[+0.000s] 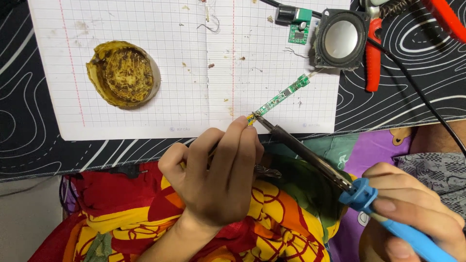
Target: Soldering wires onto a small green electronic module using a soldering iron on a workspace with a notebook and other tools.
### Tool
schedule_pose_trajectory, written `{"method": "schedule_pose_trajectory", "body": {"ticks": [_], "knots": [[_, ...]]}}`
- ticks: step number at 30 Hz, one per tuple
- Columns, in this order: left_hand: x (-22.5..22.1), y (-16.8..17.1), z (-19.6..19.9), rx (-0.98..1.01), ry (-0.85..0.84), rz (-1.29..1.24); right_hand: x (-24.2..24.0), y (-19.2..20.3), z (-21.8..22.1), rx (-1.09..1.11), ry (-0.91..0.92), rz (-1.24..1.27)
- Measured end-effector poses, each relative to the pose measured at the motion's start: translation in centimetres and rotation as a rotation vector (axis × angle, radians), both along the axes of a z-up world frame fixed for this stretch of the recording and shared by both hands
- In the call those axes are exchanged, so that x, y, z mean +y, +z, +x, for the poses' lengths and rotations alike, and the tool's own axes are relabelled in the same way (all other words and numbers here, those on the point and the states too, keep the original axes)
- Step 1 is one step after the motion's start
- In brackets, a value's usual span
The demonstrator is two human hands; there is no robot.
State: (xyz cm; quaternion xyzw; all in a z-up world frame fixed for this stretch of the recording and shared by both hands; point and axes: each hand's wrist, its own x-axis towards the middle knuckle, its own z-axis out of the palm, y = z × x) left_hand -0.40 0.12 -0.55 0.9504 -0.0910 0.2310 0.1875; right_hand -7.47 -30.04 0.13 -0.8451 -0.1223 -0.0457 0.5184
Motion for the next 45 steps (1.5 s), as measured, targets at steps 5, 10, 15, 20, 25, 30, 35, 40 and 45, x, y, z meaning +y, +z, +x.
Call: {"method": "schedule_pose_trajectory", "body": {"ticks": [5, 10, 15, 20, 25, 30, 35, 40, 45], "knots": [[0.1, 0.1, 0.1, -0.005, 0.0, 0.008, -3.8, -3.9, 1.5, 0.039, 0.143, 0.352], [0.0, 0.1, 0.1, -0.011, -0.001, -0.005, -3.8, -4.8, 1.9, 0.069, -0.026, 0.515], [0.0, 0.0, 0.0, 0.002, -0.005, -0.007, -2.9, -5.4, 2.6, 0.097, -0.154, 0.635], [0.1, 0.2, 0.1, 0.013, -0.012, -0.039, -2.7, -5.8, 3.7, 0.089, -0.236, 0.524], [0.2, 0.3, 0.4, 0.036, -0.013, -0.151, -2.2, -5.3, 5.5, 0.206, -0.239, 0.645], [0.1, 0.4, 0.5, 0.046, -0.001, -0.158, -2.1, -4.9, 6.8, 0.244, -0.184, 0.636], [0.1, 0.5, 0.6, 0.072, -0.008, -0.164, -3.7, -5.4, 7.0, 0.269, -0.107, 0.681], [0.0, 0.2, 0.5, 0.067, -0.008, -0.163, -5.5, -4.7, 7.3, 0.384, -0.03, 0.627], [0.1, 0.2, 0.5, 0.067, -0.015, -0.152, -6.4, -5.1, 7.9, 0.331, 0.088, 0.525]]}}
